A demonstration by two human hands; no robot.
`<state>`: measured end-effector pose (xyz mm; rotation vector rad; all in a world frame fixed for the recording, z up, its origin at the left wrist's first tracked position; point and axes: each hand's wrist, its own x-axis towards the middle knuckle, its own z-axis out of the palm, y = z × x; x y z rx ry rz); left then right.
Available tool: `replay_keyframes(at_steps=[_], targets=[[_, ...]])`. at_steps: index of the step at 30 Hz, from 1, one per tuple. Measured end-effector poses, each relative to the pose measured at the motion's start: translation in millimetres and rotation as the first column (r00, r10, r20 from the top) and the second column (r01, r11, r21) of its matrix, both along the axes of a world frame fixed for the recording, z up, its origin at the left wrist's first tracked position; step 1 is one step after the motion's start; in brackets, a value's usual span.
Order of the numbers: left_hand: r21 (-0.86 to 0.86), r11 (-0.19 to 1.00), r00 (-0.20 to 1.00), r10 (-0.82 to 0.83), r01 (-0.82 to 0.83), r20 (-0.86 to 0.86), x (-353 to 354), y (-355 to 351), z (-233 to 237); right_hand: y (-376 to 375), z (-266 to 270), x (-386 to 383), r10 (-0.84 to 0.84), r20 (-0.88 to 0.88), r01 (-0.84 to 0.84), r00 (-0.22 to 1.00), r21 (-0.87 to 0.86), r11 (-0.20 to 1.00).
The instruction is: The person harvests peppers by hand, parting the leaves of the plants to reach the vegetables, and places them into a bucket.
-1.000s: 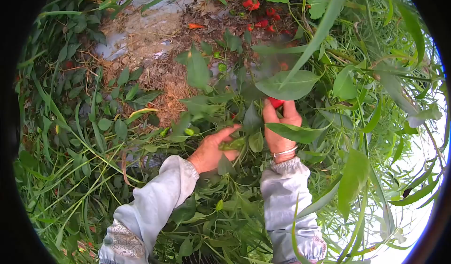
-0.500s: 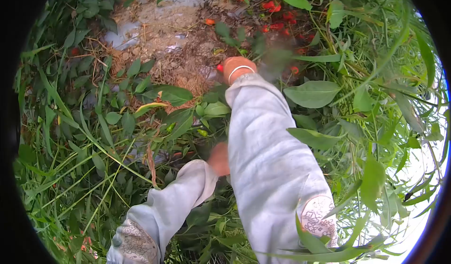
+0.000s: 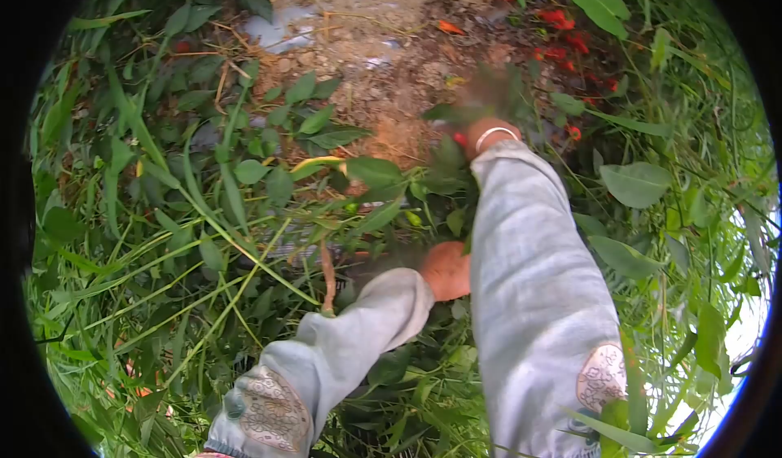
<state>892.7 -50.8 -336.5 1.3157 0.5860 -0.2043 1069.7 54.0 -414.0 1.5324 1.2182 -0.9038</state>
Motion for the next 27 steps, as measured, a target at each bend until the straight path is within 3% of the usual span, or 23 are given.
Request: replay_keyframes(at_steps=[3, 8, 11, 12, 15, 16, 17, 18, 20, 23, 25, 27], targets=[[-0.114, 0.987, 0.994, 0.111, -0.11, -0.002, -3, 5, 2, -9, -21, 14, 0.031, -0.008, -0.031, 0.999, -0.046, 0.998], [-0.124, 0.991, 0.998, 0.046, -0.052, -0.052, -4, 10, 3, -2, -6, 3, 0.123, 0.014, -0.121, 0.992, -0.122, 0.985], [-0.092, 0.995, 0.999, 0.038, -0.039, -0.008, -3, 6, 2, -11, -1, 8, 0.115, -0.111, -0.108, 0.987, 0.07, 0.992], [-0.08, 0.996, 0.999, 0.034, -0.033, 0.005, -4, 6, 1, -4, 8, 7, 0.019, -0.2, -0.011, 0.98, 0.044, 0.999], [-0.053, 0.996, 0.998, 0.064, -0.065, -0.023, -3, 1, 0, -44, -35, 41, -0.147, -0.192, 0.183, 0.97, 0.185, 0.966], [-0.076, 0.996, 0.998, 0.042, -0.045, -0.045, -4, 6, 4, -37, -28, 33, -0.147, -0.189, 0.176, 0.971, 0.147, 0.973], [-0.109, 0.994, 0.999, -0.016, 0.011, -0.048, -5, 11, 6, -34, -17, 26, -0.021, -0.229, 0.067, 0.973, 0.196, 0.978], [-0.139, 0.988, 0.996, -0.076, 0.068, -0.052, -8, 25, 14, -28, -17, 21, -0.157, -0.205, 0.173, 0.966, 0.064, 0.983], [-0.117, 0.977, 0.983, -0.182, 0.176, -0.041, -7, 21, 8, -31, -25, 16, -0.132, -0.125, 0.135, 0.983, 0.015, 0.991], [-0.041, 0.997, 0.997, -0.062, 0.064, 0.052, -13, 18, 6, -15, -12, -4, -0.149, 0.007, 0.149, 0.989, -0.038, 0.988], [-0.277, 0.961, 0.999, 0.029, -0.022, 0.021, -11, 0, -5, -18, -12, -3, -0.085, -0.039, 0.083, 0.996, -0.035, 0.996], [-0.142, 0.976, 0.986, -0.166, 0.163, -0.005, -8, -2, -14, -34, -31, 12, -0.023, -0.082, 0.025, 0.996, 0.024, 0.999]])
